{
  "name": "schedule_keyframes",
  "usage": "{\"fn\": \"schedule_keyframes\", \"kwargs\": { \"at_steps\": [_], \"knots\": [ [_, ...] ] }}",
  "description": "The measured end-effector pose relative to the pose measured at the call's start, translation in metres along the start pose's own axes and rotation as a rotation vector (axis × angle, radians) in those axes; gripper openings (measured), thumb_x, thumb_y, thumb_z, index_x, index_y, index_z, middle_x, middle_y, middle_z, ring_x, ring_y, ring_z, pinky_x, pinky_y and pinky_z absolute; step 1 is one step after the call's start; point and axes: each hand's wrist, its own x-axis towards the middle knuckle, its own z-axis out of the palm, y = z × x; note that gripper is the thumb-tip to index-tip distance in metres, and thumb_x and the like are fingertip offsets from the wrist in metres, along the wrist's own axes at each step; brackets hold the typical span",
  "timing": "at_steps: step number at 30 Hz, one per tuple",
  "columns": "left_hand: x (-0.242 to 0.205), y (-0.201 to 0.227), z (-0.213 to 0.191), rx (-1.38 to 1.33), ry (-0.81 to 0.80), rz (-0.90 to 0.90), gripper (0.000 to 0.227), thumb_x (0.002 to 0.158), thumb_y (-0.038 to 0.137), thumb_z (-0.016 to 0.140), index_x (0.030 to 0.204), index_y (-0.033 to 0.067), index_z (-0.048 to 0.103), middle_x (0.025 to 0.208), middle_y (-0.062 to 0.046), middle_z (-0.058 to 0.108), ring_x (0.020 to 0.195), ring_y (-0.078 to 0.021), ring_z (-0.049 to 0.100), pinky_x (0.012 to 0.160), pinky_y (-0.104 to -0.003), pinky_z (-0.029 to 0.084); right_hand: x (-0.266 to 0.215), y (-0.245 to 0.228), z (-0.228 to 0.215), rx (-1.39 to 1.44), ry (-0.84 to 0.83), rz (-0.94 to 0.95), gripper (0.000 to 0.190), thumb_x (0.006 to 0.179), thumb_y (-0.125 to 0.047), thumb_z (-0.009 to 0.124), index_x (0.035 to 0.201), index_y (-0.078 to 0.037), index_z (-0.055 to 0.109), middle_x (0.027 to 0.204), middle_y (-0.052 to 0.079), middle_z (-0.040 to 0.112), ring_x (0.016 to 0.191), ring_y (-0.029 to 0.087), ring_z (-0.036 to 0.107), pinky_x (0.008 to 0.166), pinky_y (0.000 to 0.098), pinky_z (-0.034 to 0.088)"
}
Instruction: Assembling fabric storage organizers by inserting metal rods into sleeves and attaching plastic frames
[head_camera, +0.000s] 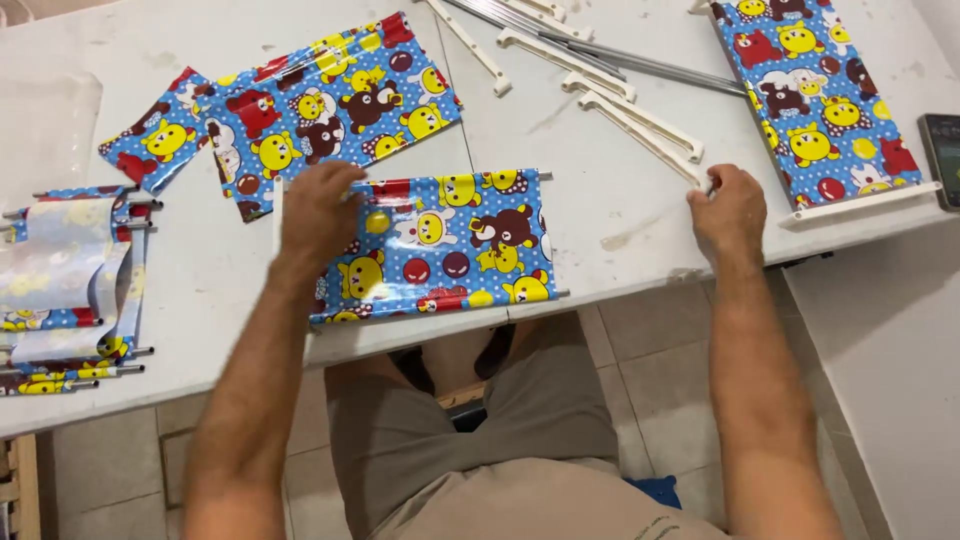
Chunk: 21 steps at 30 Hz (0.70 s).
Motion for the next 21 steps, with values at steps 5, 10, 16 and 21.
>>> {"fn": "schedule_keyframes", "kwargs": {
  "at_steps": [5,10,16,21],
  "knots": [
    [0.013,0.093,0.008,-0.148,0.051,0.067,0.027,0.090,0.012,0.078,0.117,0.0144,0.073,0.115,-0.011,0.070,0.110,-0.0320,0.065,0.099,-0.042,0.049,-0.060,-0.079,-0.071,0.270,0.059,-0.224,0.049,0.089,-0.036,0.079,0.131,-0.012,0.069,0.094,0.012,0.066,0.084,0.032,0.069,0.076,0.0459,0.055],
    [0.062,0.220,-0.014,-0.277,-0.011,0.045,0.051,0.085,0.006,0.083,0.133,0.0031,0.066,0.131,-0.019,0.067,0.120,-0.0328,0.061,0.108,-0.050,0.046,-0.128,-0.170,-0.181,0.312,0.470,-0.651,0.025,0.113,-0.017,0.058,0.114,0.006,0.070,0.091,0.017,0.058,0.076,0.031,0.054,0.062,0.0434,0.042],
    [0.067,0.301,-0.011,-0.691,-0.259,0.127,0.011,0.101,0.021,0.056,0.107,0.0175,0.064,0.085,-0.004,0.071,0.075,-0.0229,0.062,0.073,-0.041,0.054,-0.158,-0.199,-0.212,0.670,0.687,-0.684,0.049,0.103,-0.038,0.065,0.083,0.006,0.062,0.073,0.016,0.060,0.066,0.032,0.051,0.067,0.0433,0.037],
    [0.063,0.306,-0.033,-1.278,-0.511,-0.040,0.035,0.106,0.043,0.050,0.089,0.0158,0.063,0.072,-0.009,0.068,0.072,-0.0247,0.068,0.069,-0.040,0.054,-0.152,-0.198,-0.156,1.331,0.038,-0.498,0.047,0.107,-0.015,0.056,0.147,0.003,0.037,0.082,0.021,0.066,0.065,0.025,0.068,0.068,0.0329,0.056]
  ]
}}
